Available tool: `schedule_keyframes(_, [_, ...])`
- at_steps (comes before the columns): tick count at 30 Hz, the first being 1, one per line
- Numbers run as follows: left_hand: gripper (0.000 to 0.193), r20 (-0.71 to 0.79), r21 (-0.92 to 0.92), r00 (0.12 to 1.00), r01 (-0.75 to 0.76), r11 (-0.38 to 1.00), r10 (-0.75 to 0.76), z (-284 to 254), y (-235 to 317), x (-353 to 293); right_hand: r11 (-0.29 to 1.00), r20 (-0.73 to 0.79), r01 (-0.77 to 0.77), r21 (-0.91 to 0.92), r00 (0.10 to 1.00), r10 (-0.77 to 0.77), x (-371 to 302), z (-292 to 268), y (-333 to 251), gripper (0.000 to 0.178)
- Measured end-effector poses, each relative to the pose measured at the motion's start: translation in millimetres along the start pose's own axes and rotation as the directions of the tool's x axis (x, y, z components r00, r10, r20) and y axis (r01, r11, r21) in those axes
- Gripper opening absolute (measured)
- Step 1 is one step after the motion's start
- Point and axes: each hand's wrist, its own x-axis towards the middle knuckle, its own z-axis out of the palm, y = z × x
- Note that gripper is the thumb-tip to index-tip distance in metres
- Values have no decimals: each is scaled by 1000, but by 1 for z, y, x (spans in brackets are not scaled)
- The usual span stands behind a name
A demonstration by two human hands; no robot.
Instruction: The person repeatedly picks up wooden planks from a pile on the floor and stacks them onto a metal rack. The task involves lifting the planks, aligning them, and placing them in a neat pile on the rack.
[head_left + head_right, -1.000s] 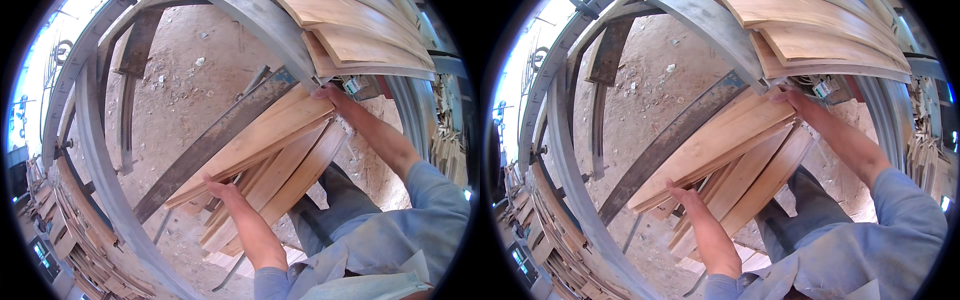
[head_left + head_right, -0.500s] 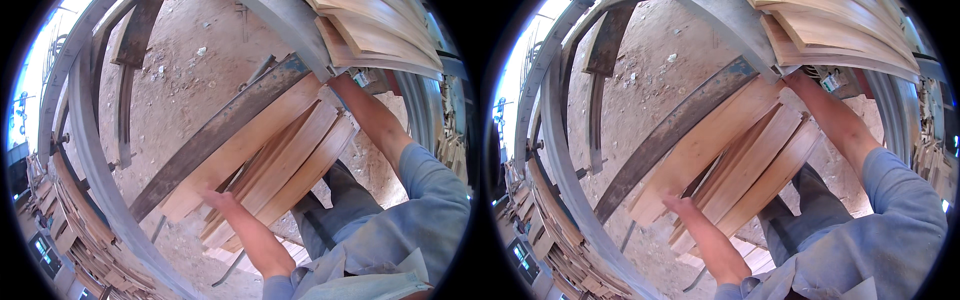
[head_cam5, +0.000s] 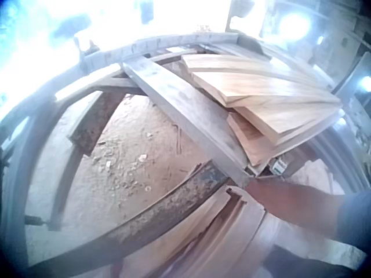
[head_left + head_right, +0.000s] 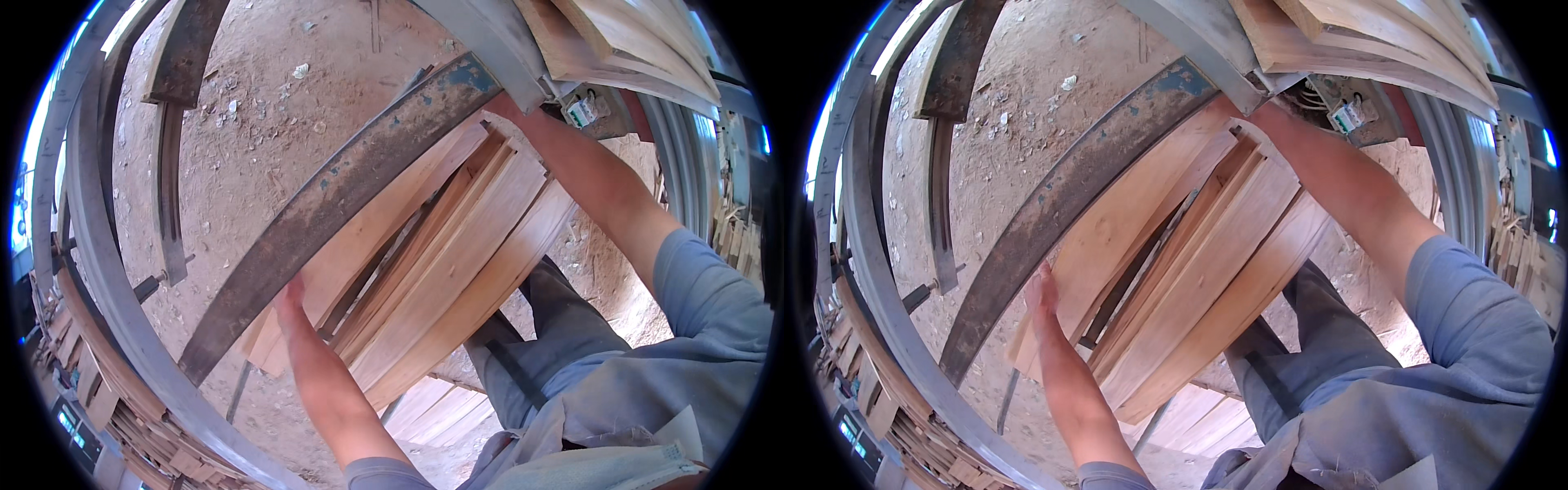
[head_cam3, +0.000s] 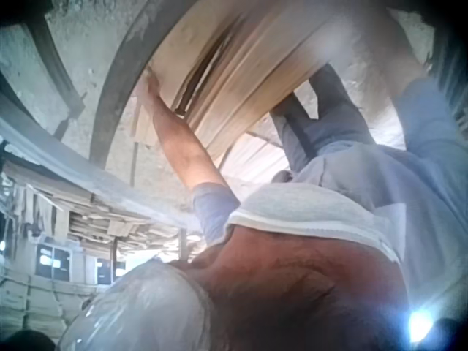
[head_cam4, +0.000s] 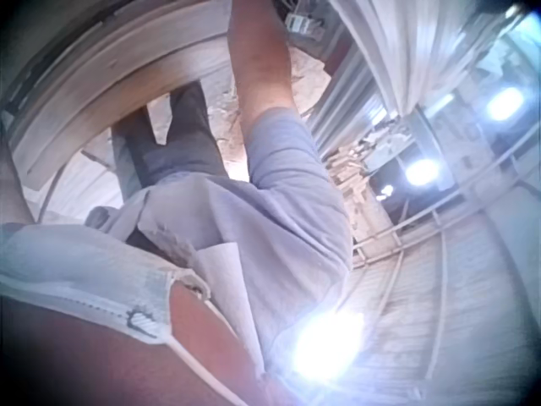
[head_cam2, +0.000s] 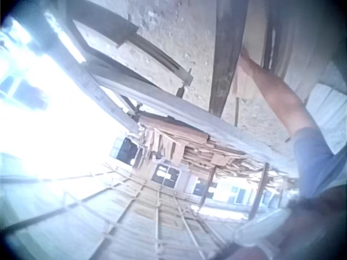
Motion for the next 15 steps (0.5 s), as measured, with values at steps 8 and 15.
schedule_keyframes(8, [74,177,139,951,230,963,-253,-7,46,-57,994,-9,54,-93,998,-55,0,29,7,51])
schedule_keyframes(15, [75,84,12,963,255,967,-255,2,42,-93,990,-41,130,-48,990,-132,5,45,10,57])
